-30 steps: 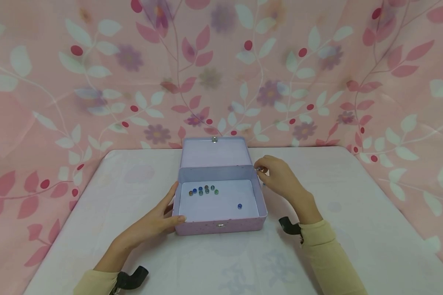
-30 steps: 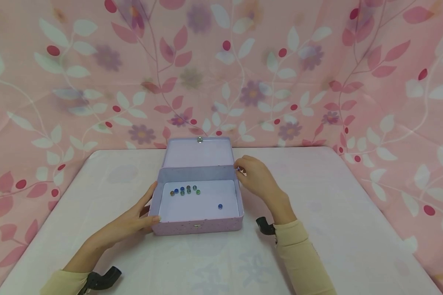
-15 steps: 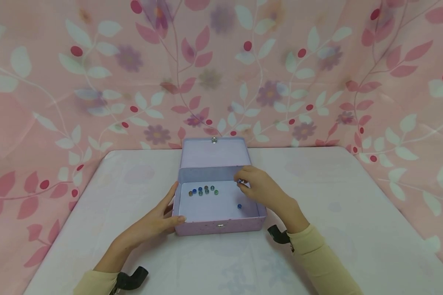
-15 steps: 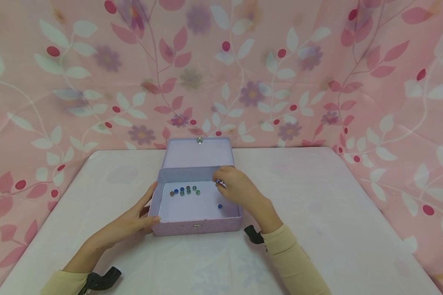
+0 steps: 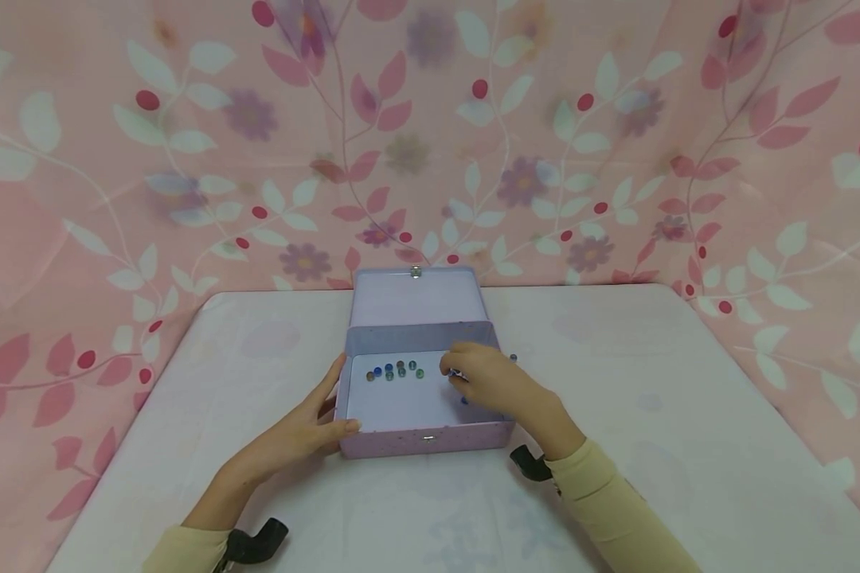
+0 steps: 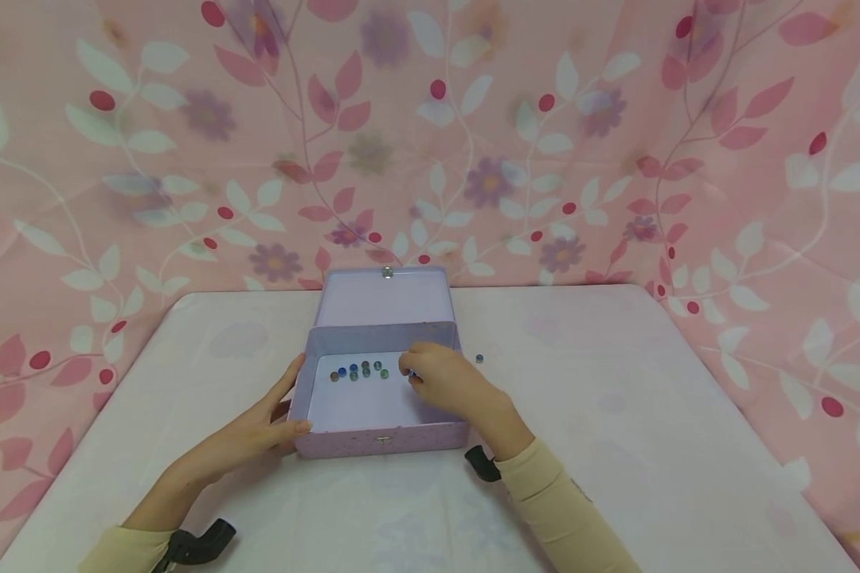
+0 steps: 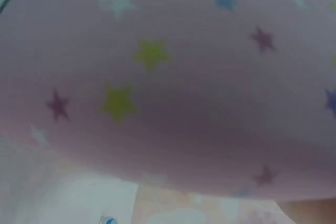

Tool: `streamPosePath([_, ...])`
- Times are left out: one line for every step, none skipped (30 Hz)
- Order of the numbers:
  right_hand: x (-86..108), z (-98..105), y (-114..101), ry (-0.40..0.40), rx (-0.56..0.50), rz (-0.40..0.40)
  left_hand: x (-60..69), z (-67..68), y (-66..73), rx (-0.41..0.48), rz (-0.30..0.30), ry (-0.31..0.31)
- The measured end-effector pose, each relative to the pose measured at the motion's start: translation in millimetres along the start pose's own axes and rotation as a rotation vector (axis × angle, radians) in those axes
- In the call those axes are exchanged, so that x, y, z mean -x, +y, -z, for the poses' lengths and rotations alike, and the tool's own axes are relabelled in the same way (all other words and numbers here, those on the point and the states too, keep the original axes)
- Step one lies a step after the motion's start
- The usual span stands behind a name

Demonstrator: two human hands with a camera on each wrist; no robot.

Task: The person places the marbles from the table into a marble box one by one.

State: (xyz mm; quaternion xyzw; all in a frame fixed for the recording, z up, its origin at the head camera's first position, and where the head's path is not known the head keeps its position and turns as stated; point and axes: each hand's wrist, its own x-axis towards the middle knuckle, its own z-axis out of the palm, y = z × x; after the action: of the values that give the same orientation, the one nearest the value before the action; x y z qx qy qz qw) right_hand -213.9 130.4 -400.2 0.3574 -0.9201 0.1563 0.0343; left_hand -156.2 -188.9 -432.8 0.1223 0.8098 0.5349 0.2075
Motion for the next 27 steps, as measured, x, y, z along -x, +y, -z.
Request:
streamPosePath([-0.2,-1.6,-0.6,-0.01,0.012,0.004,-0.1,-0.1,-0.2,-0.001,0.001,0.0])
streamPosePath([-0.3,-3.2,-1.2,-0.02,0.023,0.004,-0.2,-0.2,-0.5,-0.002,0.002,0.001])
streamPosePath([-0.4,-4.7,-1.7,-0.033,0.034,-0.001,-0.2,-0.3,-0.8,-0.003,0.004,0.001])
streamPosePath([-0.5,-6.0,-2.2,-0.044,0.039,-0.005,-0.3,-0.3,-1.1,-0.005,0.005,0.002])
streamPosePath([-0.5,-7.2,-2.8,-0.055,0.049,-0.011,-0.5,-0.4,-1.4,-0.006,0.006,0.002])
streamPosePath([-0.6,-8.5,-3.2,-0.068,0.058,-0.021,-0.6,-0.4,-1.7,-0.007,0.007,0.002])
streamPosePath([-0.5,-9.5,-3.6,-0.078,0.065,-0.029,-0.8,-0.4,-2.0,-0.007,0.007,0.003])
streamPosePath([-0.7,-10.5,-3.8,-0.086,0.073,-0.036,-1.1,-0.3,-2.2,-0.007,0.006,0.004])
streamPosePath([-1.0,-11.3,-4.1,-0.095,0.082,-0.042,-1.2,-0.2,-2.3,-0.006,0.005,0.004])
streamPosePath([-0.9,-12.1,-4.2,-0.1,0.091,-0.046,-1.4,0.0,-2.5,-0.006,0.004,0.003])
streamPosePath([-0.9,-13.3,-4.0,-0.106,0.104,-0.049,-1.7,0.1,-2.6,-0.005,0.004,0.004])
streamPosePath([-1.1,-14.2,-4.0,-0.112,0.116,-0.052,-1.9,0.4,-2.7,-0.006,0.003,0.005])
streamPosePath([-1.0,-15.1,-4.1,-0.113,0.132,-0.052,-2.0,0.5,-2.6,-0.005,0.003,0.004])
streamPosePath([-0.7,-16.3,-3.9,-0.112,0.149,-0.052,-2.1,0.5,-2.2,-0.006,0.003,0.006])
streamPosePath([-0.5,-17.5,-3.6,-0.111,0.167,-0.051,-2.2,0.6,-2.0,-0.007,0.003,0.006])
streamPosePath([-0.2,-18.4,-3.6,-0.108,0.184,-0.052,-2.4,0.6,-2.0,-0.006,0.003,0.007])
streamPosePath([0.0,-19.3,-3.5,-0.107,0.201,-0.054,-2.5,0.6,-1.7,-0.006,0.004,0.008])
streamPosePath([0.0,-19.9,-3.7,-0.104,0.215,-0.058,-2.5,0.7,-1.6,-0.006,0.003,0.007])
streamPosePath([0.1,-20.5,-3.9,-0.102,0.228,-0.06,-2.4,0.5,-1.6,-0.008,0.004,0.008])
streamPosePath([0.2,-20.9,-4.0,-0.106,0.239,-0.067,-2.6,0.5,-1.7,-0.01,0.002,0.01])
streamPosePath([0.1,-21.0,-4.4,-0.11,0.248,-0.073,-2.7,0.5,-2.0,-0.01,0.002,0.009])
streamPosePath([0.0,-20.9,-4.9,-0.116,0.254,-0.082,-2.8,0.5,-2.2,-0.011,0.0,0.009])
streamPosePath([-0.1,-21.2,-5.0,-0.121,0.26,-0.09,-2.7,0.5,-2.3,-0.011,0.0,0.008])
streamPosePath([-0.1,-21.3,-5.2,-0.125,0.264,-0.096,-2.7,0.5,-2.4,-0.014,-0.002,0.008])
streamPosePath([-0.2,-21.3,-5.4,-0.13,0.269,-0.101,-2.8,0.5,-2.6,-0.014,-0.004,0.008])
streamPosePath([-0.3,-21.6,-5.4,-0.132,0.27,-0.105,-2.8,0.6,-2.8,-0.013,-0.005,0.008])
streamPosePath([-0.4,-21.7,-5.3,-0.132,0.271,-0.107,-2.7,0.5,-2.9,-0.012,-0.004,0.008])
